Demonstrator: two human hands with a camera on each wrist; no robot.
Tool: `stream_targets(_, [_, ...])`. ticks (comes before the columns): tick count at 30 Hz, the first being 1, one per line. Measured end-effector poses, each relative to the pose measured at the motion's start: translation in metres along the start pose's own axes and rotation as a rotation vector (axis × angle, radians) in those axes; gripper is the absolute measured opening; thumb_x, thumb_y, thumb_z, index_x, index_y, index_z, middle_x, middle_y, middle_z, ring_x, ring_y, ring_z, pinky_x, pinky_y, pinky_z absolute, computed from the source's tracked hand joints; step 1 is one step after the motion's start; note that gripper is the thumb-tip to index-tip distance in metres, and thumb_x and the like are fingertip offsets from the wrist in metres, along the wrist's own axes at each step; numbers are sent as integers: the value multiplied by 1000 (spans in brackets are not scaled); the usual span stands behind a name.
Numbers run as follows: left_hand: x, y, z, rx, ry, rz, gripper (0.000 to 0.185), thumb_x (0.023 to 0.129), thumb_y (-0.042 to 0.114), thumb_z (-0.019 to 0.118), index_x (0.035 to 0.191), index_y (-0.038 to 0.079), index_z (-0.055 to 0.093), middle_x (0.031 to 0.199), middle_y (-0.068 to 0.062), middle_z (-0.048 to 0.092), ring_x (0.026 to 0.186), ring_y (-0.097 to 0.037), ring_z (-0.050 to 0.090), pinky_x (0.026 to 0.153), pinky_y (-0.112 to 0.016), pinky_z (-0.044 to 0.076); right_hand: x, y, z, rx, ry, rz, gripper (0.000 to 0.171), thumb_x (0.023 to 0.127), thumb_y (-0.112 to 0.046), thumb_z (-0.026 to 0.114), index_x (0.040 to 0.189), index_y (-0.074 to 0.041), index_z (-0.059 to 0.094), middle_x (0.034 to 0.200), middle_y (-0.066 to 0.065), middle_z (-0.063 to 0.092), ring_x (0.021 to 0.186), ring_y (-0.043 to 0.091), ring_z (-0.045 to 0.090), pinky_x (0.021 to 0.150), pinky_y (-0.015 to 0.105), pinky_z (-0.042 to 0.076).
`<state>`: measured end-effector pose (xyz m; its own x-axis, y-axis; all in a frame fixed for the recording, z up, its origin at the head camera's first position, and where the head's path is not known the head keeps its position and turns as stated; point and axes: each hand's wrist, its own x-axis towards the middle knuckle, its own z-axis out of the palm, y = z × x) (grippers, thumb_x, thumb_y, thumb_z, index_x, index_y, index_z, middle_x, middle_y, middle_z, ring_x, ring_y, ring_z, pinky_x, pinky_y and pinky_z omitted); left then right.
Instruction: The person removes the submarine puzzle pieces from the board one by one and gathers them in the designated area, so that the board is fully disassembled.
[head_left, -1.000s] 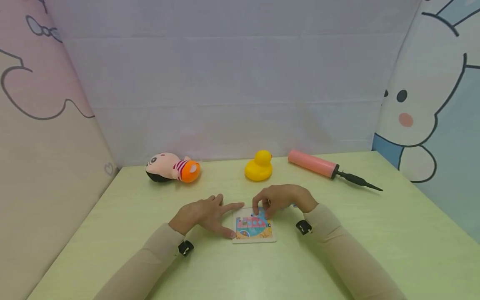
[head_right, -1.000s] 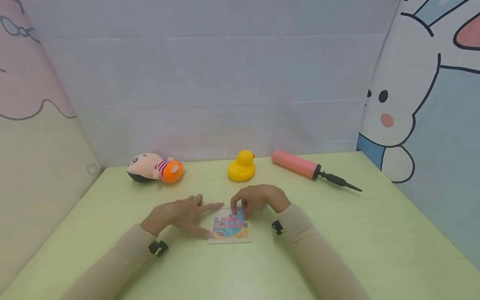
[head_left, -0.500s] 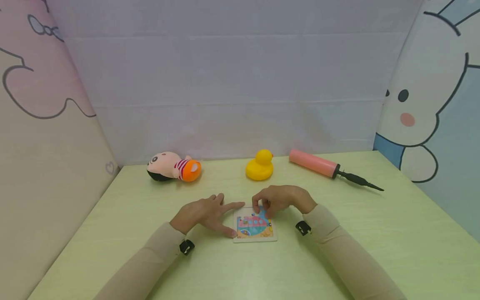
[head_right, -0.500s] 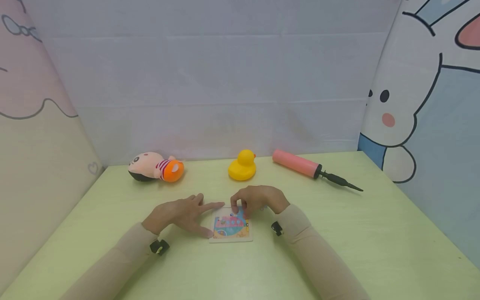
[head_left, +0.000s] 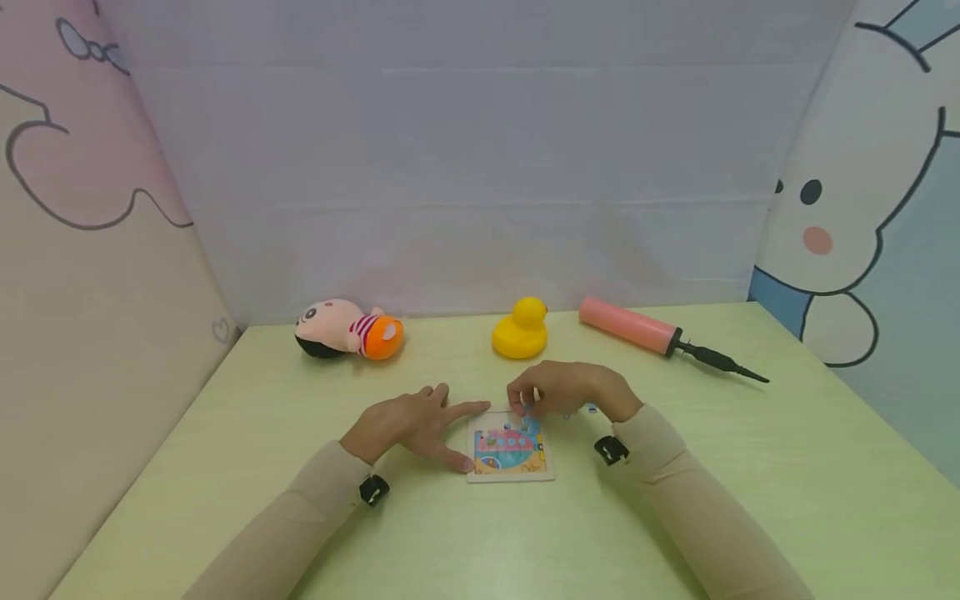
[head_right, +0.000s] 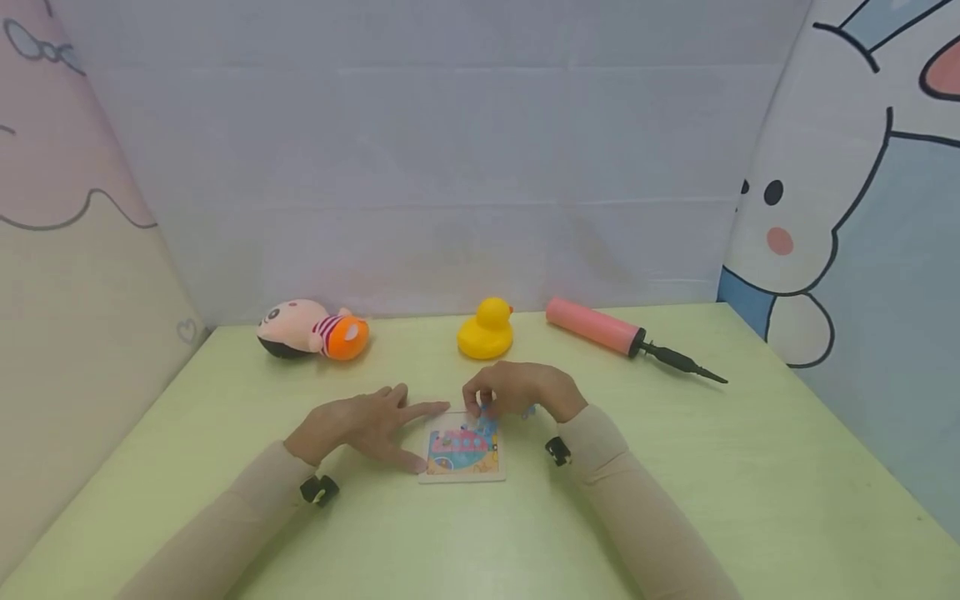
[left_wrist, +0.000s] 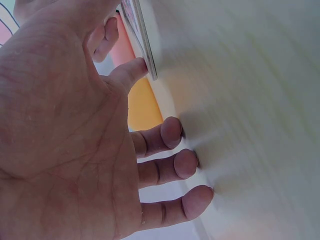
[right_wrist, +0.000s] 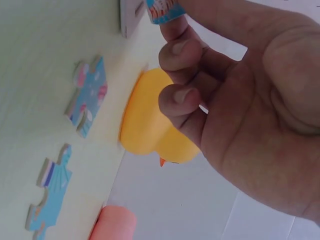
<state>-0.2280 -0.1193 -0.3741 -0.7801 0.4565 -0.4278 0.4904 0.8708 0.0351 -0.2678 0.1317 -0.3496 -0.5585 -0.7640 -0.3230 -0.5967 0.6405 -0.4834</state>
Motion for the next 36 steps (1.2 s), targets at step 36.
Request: stream_targets(36, [1,-3,0,-28,-2,33,90,79,76,64,155,49,25,138,-14,41,113,-27,47,83,-51,49,-58,55,-38,150,102,22,9,96,-8,66,104,-5,69,84,-1,61,78,16,54,73,30,45])
